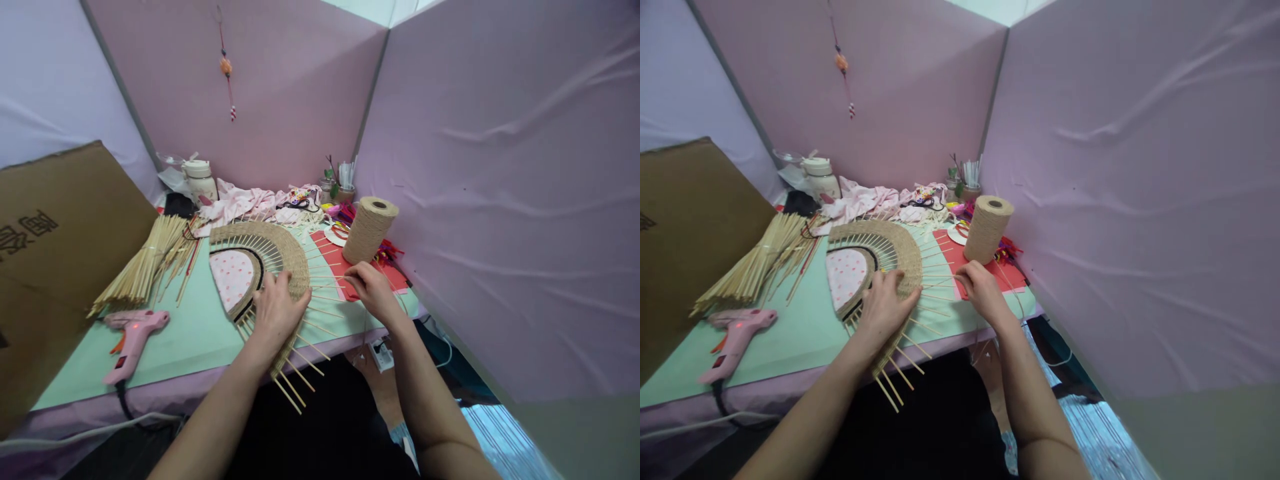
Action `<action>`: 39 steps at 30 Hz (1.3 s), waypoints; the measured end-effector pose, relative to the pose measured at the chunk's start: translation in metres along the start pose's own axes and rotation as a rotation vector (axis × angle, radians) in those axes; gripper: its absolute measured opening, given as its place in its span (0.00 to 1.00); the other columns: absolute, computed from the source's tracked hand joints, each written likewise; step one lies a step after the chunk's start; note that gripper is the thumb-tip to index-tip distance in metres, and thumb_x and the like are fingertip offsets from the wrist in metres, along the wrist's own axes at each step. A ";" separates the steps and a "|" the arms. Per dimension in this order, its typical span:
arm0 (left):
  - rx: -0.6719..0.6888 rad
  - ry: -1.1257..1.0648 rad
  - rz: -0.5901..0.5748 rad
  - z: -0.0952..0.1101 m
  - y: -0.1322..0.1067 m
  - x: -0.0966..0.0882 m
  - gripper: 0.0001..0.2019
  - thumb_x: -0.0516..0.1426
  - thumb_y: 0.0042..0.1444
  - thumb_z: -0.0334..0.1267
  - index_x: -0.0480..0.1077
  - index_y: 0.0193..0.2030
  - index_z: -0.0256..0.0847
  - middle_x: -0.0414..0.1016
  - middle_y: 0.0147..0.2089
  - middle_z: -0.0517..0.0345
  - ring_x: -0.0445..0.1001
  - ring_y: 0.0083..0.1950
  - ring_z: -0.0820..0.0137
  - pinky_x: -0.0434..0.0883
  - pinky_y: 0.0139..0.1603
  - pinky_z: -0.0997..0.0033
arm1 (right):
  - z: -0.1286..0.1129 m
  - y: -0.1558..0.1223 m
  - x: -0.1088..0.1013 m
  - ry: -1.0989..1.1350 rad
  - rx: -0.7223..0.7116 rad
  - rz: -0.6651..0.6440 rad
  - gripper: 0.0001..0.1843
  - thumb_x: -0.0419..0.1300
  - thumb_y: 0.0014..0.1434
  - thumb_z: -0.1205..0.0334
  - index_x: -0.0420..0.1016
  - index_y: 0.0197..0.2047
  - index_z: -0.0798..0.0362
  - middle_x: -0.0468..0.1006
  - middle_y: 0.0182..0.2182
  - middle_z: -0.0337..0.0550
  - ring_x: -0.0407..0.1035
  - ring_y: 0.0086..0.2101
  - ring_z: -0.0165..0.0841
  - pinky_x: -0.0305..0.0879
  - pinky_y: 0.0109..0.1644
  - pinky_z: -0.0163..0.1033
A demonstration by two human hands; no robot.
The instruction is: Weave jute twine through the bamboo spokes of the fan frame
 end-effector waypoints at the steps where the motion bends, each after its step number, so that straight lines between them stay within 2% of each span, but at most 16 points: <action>1: 0.003 -0.001 -0.002 0.000 0.000 0.000 0.25 0.54 0.57 0.54 0.67 0.54 0.39 0.66 0.50 0.44 0.69 0.55 0.51 0.63 0.57 0.48 | 0.000 0.001 -0.001 0.000 -0.005 0.008 0.09 0.53 0.65 0.61 0.71 0.34 0.52 0.73 0.32 0.44 0.67 0.35 0.34 0.61 0.40 0.37; 4: 0.005 -0.007 0.002 -0.001 0.000 -0.001 0.25 0.54 0.57 0.54 0.67 0.54 0.39 0.66 0.50 0.44 0.69 0.55 0.51 0.63 0.56 0.48 | 0.009 0.005 0.003 0.071 0.049 0.066 0.09 0.55 0.63 0.60 0.72 0.33 0.52 0.74 0.32 0.44 0.67 0.35 0.34 0.61 0.40 0.38; 6: 0.011 -0.021 0.010 0.000 -0.001 -0.002 0.25 0.54 0.57 0.54 0.68 0.54 0.39 0.66 0.50 0.45 0.69 0.55 0.52 0.64 0.56 0.48 | 0.023 0.007 0.014 0.190 0.167 0.120 0.09 0.56 0.61 0.58 0.72 0.32 0.53 0.74 0.30 0.43 0.67 0.32 0.33 0.62 0.39 0.38; 10: 0.034 -0.064 0.027 0.004 -0.003 -0.008 0.25 0.54 0.57 0.55 0.68 0.54 0.39 0.66 0.49 0.46 0.69 0.54 0.53 0.64 0.56 0.48 | 0.043 0.012 0.061 0.475 0.395 0.163 0.13 0.58 0.56 0.51 0.72 0.32 0.54 0.73 0.26 0.40 0.65 0.28 0.32 0.62 0.34 0.36; 13: 0.053 -0.108 0.053 0.007 -0.006 -0.015 0.23 0.54 0.58 0.54 0.67 0.53 0.40 0.66 0.49 0.46 0.69 0.55 0.53 0.64 0.56 0.48 | 0.037 0.026 0.095 0.655 0.422 0.186 0.15 0.60 0.54 0.49 0.72 0.33 0.54 0.75 0.27 0.40 0.67 0.30 0.31 0.63 0.35 0.36; 16: 0.078 -0.174 0.092 0.009 -0.008 -0.023 0.23 0.53 0.59 0.53 0.67 0.54 0.39 0.67 0.50 0.46 0.68 0.56 0.53 0.64 0.57 0.49 | 0.022 0.046 0.113 0.786 0.412 0.235 0.15 0.60 0.53 0.49 0.72 0.35 0.54 0.77 0.31 0.43 0.69 0.32 0.32 0.66 0.37 0.37; 19: 0.085 -0.253 0.165 0.009 -0.009 -0.032 0.22 0.53 0.59 0.51 0.66 0.54 0.39 0.67 0.51 0.46 0.68 0.57 0.54 0.64 0.58 0.49 | 0.003 0.066 0.113 0.816 0.370 0.263 0.16 0.58 0.55 0.52 0.74 0.41 0.53 0.79 0.38 0.46 0.71 0.36 0.34 0.69 0.39 0.38; 22: 0.089 -0.335 0.218 0.005 -0.012 -0.039 0.21 0.53 0.60 0.50 0.65 0.55 0.40 0.68 0.52 0.46 0.68 0.57 0.55 0.65 0.58 0.50 | -0.021 0.080 0.110 0.854 0.299 0.176 0.18 0.56 0.57 0.54 0.73 0.48 0.52 0.79 0.41 0.47 0.73 0.37 0.34 0.71 0.41 0.39; 24: 0.097 -0.388 0.219 0.002 -0.013 -0.043 0.22 0.53 0.61 0.50 0.64 0.57 0.39 0.69 0.51 0.46 0.68 0.56 0.56 0.65 0.57 0.52 | -0.032 0.085 0.106 0.868 0.266 0.138 0.19 0.56 0.57 0.54 0.73 0.50 0.51 0.79 0.42 0.46 0.73 0.37 0.34 0.72 0.41 0.39; 26: 0.120 -0.434 0.171 -0.002 -0.015 -0.046 0.24 0.53 0.61 0.49 0.62 0.59 0.38 0.69 0.51 0.46 0.69 0.55 0.58 0.66 0.57 0.54 | -0.040 0.087 0.103 0.865 0.242 0.120 0.19 0.57 0.57 0.54 0.74 0.49 0.52 0.80 0.41 0.46 0.74 0.37 0.35 0.72 0.42 0.40; 30: 0.188 -0.486 -0.014 -0.011 -0.020 -0.055 0.23 0.51 0.62 0.47 0.61 0.62 0.41 0.69 0.53 0.48 0.70 0.53 0.62 0.68 0.56 0.59 | -0.047 0.088 0.100 0.814 0.201 0.093 0.18 0.57 0.57 0.55 0.76 0.47 0.52 0.80 0.41 0.46 0.74 0.37 0.35 0.72 0.42 0.41; 32: 0.210 -0.435 -0.038 -0.017 -0.021 -0.065 0.22 0.51 0.63 0.46 0.64 0.62 0.44 0.69 0.52 0.49 0.70 0.55 0.61 0.67 0.58 0.57 | -0.051 0.087 0.097 0.758 0.178 0.100 0.17 0.56 0.57 0.55 0.77 0.46 0.52 0.81 0.41 0.46 0.74 0.38 0.36 0.72 0.43 0.41; 35: 0.200 -0.358 0.108 -0.026 -0.010 -0.085 0.19 0.54 0.60 0.46 0.69 0.56 0.43 0.70 0.49 0.49 0.69 0.54 0.59 0.66 0.58 0.55 | -0.060 0.085 0.094 0.685 0.131 0.113 0.16 0.56 0.58 0.56 0.78 0.45 0.51 0.81 0.42 0.46 0.74 0.40 0.36 0.71 0.44 0.42; 37: 0.174 -0.395 0.250 -0.032 0.003 -0.096 0.20 0.57 0.57 0.45 0.67 0.55 0.41 0.69 0.52 0.48 0.69 0.54 0.60 0.68 0.56 0.57 | -0.067 0.085 0.092 0.641 0.104 0.113 0.15 0.56 0.58 0.57 0.78 0.45 0.51 0.81 0.41 0.45 0.74 0.39 0.36 0.71 0.44 0.41; 39: 0.144 -0.463 0.313 -0.035 0.019 -0.099 0.23 0.58 0.55 0.44 0.64 0.57 0.40 0.68 0.56 0.47 0.69 0.56 0.60 0.68 0.56 0.58 | -0.073 0.087 0.090 0.611 0.082 0.099 0.15 0.56 0.57 0.57 0.78 0.45 0.50 0.81 0.40 0.45 0.74 0.38 0.36 0.71 0.43 0.41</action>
Point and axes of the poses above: each hand's wrist, its own y-axis towards the middle knuckle, its own x-axis out of the palm, z = x × y, the point moved 7 cm from there along y, towards the middle knuckle
